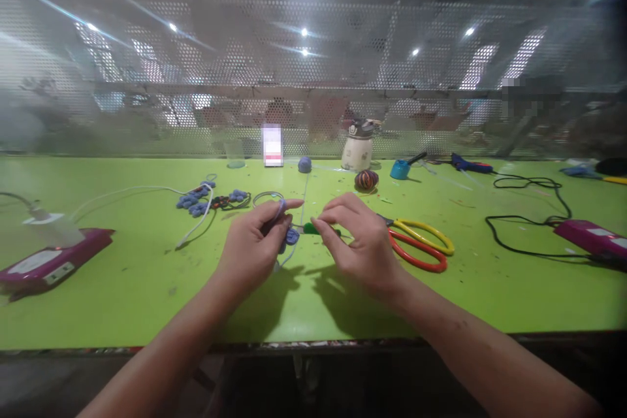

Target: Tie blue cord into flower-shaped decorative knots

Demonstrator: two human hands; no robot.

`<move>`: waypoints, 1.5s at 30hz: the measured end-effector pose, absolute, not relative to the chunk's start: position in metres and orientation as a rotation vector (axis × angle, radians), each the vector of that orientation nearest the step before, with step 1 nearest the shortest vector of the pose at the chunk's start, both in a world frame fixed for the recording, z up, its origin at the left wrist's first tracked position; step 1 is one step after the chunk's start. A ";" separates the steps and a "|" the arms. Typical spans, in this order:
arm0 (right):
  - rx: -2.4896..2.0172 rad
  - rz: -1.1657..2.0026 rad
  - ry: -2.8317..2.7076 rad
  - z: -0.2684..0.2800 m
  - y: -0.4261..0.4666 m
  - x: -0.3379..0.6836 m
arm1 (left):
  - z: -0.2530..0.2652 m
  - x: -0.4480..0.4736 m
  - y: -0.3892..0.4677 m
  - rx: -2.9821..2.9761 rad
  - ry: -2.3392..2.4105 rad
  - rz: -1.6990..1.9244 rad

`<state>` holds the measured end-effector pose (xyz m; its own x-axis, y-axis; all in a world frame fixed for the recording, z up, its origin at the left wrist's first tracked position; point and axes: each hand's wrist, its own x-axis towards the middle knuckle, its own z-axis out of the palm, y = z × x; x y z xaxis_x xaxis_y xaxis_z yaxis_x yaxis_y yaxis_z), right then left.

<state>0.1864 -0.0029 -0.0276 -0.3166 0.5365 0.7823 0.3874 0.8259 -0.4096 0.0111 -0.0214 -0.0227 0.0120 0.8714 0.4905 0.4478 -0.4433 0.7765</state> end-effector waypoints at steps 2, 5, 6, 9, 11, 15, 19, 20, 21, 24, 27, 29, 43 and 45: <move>-0.735 0.213 -1.922 -0.032 -0.007 0.182 | -0.024 0.014 -0.022 1.957 1.391 1.509; -0.839 0.668 -1.882 -0.036 -0.008 0.175 | -0.029 0.019 -0.024 2.086 1.388 1.609; -0.866 0.861 -1.825 -0.037 -0.008 0.173 | -0.031 0.021 -0.024 2.126 1.378 1.627; -0.899 1.249 -1.624 -0.035 -0.005 0.172 | -0.034 0.023 -0.024 2.186 1.366 1.625; -0.894 1.307 -1.585 -0.033 -0.005 0.173 | -0.034 0.023 -0.024 2.147 1.358 1.605; -0.881 1.324 -1.607 -0.031 -0.006 0.174 | -0.029 0.021 -0.022 1.974 1.352 1.554; -0.839 1.467 -1.452 -0.032 -0.003 0.173 | -0.028 0.020 -0.019 1.871 1.361 1.506; -0.808 1.537 -1.397 -0.032 -0.002 0.173 | -0.029 0.021 -0.019 1.857 1.357 1.498; -0.771 1.610 -1.348 -0.032 -0.002 0.173 | -0.030 0.021 -0.018 1.852 1.350 1.499; -0.664 1.768 -1.262 -0.031 -0.002 0.174 | -0.031 0.022 -0.019 1.860 1.316 1.544; -0.585 1.823 -1.236 -0.031 -0.003 0.176 | -0.030 0.024 -0.022 1.818 1.275 1.588; -0.542 1.858 -1.247 -0.031 -0.004 0.177 | -0.029 0.025 -0.024 1.781 1.238 1.605; -0.598 1.806 -1.292 -0.029 -0.006 0.175 | -0.029 0.025 -0.029 1.875 1.289 1.679; -0.630 1.750 -1.307 -0.030 -0.007 0.174 | -0.030 0.025 -0.028 1.893 1.281 1.692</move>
